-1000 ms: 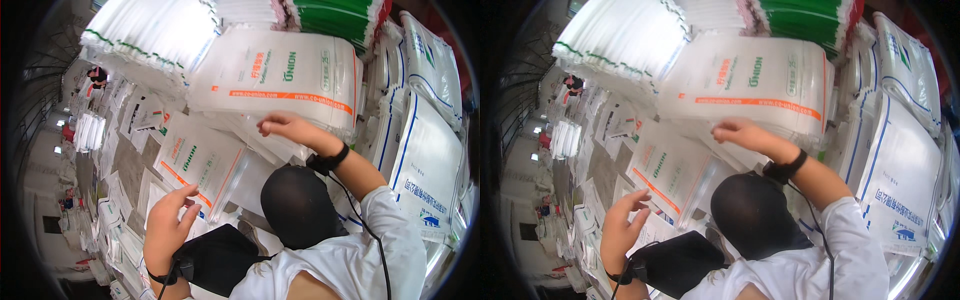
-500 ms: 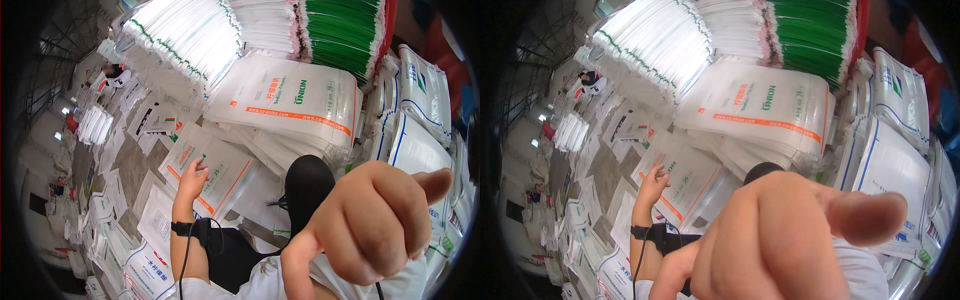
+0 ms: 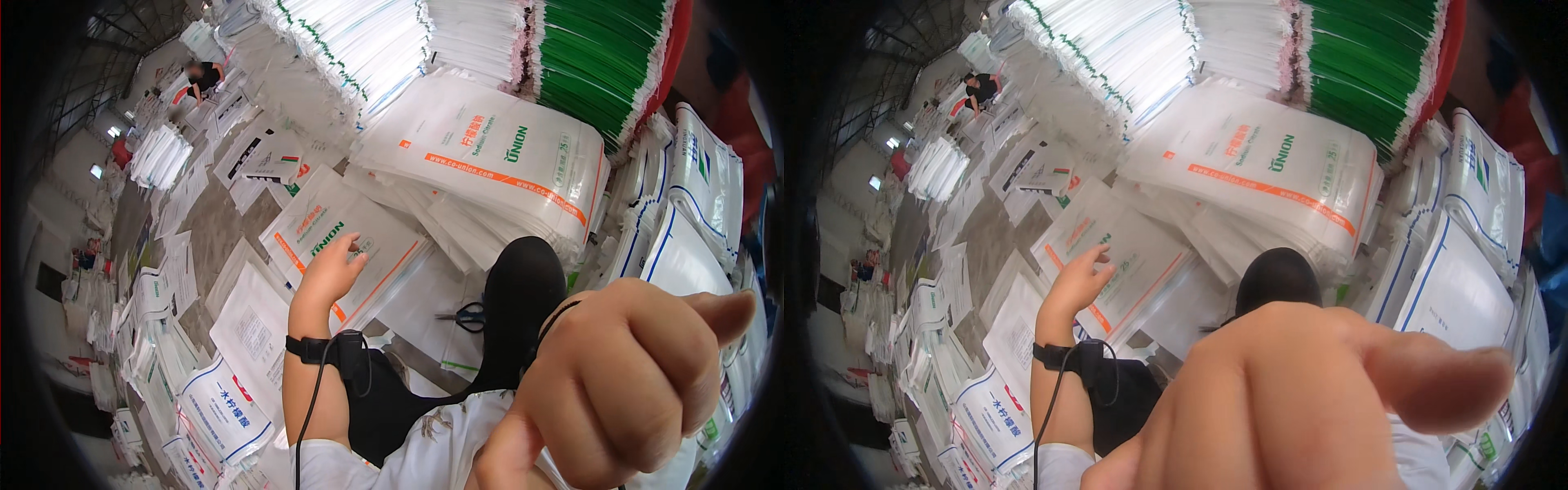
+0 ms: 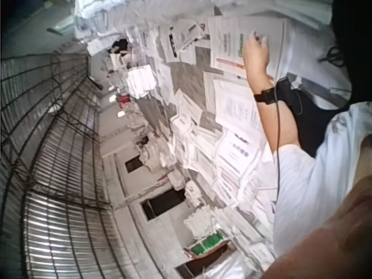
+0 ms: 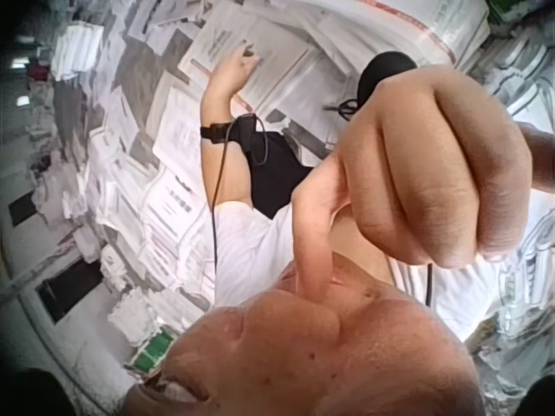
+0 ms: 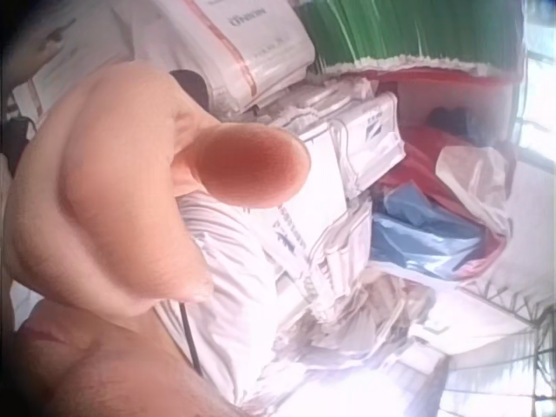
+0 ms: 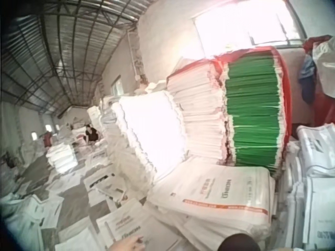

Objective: Organizing and stacking industrial plastic bags on a warehouse floor.

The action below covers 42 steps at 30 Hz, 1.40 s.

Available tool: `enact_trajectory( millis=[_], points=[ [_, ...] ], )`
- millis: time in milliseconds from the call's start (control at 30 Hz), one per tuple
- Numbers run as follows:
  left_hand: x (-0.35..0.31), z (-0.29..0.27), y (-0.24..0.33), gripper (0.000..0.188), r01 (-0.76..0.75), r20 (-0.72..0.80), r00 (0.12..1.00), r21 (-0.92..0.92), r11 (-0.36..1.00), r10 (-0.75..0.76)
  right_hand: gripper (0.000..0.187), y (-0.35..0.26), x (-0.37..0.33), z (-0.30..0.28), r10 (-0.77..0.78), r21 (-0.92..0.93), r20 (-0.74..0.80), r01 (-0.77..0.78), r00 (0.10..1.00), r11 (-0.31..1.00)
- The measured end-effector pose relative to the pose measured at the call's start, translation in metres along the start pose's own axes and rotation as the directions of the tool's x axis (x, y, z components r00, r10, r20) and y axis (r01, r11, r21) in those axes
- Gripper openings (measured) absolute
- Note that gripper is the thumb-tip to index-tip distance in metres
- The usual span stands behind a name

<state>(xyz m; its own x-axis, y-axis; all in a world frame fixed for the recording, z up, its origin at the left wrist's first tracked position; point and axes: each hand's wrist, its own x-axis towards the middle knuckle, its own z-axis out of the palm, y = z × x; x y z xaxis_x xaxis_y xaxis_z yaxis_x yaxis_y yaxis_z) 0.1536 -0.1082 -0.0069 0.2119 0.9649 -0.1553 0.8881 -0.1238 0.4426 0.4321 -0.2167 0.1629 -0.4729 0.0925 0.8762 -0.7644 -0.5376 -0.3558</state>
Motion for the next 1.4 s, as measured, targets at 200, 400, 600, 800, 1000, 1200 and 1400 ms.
enact_trajectory(
  millis=[200, 400, 600, 800, 1000, 1200, 1400],
  points=[
    [-0.003, -0.002, 0.005, 0.052, -0.018, 0.001, 1.0, 0.006, 1.0, 0.018, 0.05, 0.003, -0.003, -0.002, -0.021, -0.043, -0.046, 0.019, 0.999, 0.999],
    [0.0, -0.002, 0.006, 0.051, -0.033, 0.005, 0.999, 0.02, 0.999, 0.033, 0.052, 0.0, -0.007, -0.002, -0.049, -0.097, -0.08, 0.042, 0.996, 0.994],
    [-0.003, -0.003, 0.004, 0.049, 0.041, 0.041, 0.998, 0.027, 0.999, -0.042, 0.055, 0.007, -0.015, -0.009, -0.081, -0.127, -0.113, 0.066, 0.99, 0.99],
    [0.001, -0.005, 0.014, 0.049, 0.056, 0.064, 0.996, 0.035, 0.998, -0.058, 0.058, 0.001, -0.027, -0.031, -0.174, -0.415, -0.083, 0.124, 0.981, 0.901],
    [0.002, -0.003, 0.011, 0.047, 0.001, 0.069, 0.998, 0.067, 0.998, -0.006, 0.06, -0.008, -0.059, -0.032, -0.301, -0.573, -0.323, 0.068, 0.897, 0.817],
    [-0.001, -0.003, 0.012, 0.047, -0.011, 0.092, 0.996, 0.053, 0.999, 0.006, 0.053, -0.054, -0.1, -0.038, -0.508, -0.778, -0.506, -0.114, 0.697, 0.618],
    [-0.009, -0.003, 0.012, 0.047, -0.003, 0.133, 0.991, 0.004, 1.0, 0.002, 0.039, -0.131, -0.215, -0.071, -0.723, -0.789, -0.603, -0.384, 0.338, 0.479]
  ],
)
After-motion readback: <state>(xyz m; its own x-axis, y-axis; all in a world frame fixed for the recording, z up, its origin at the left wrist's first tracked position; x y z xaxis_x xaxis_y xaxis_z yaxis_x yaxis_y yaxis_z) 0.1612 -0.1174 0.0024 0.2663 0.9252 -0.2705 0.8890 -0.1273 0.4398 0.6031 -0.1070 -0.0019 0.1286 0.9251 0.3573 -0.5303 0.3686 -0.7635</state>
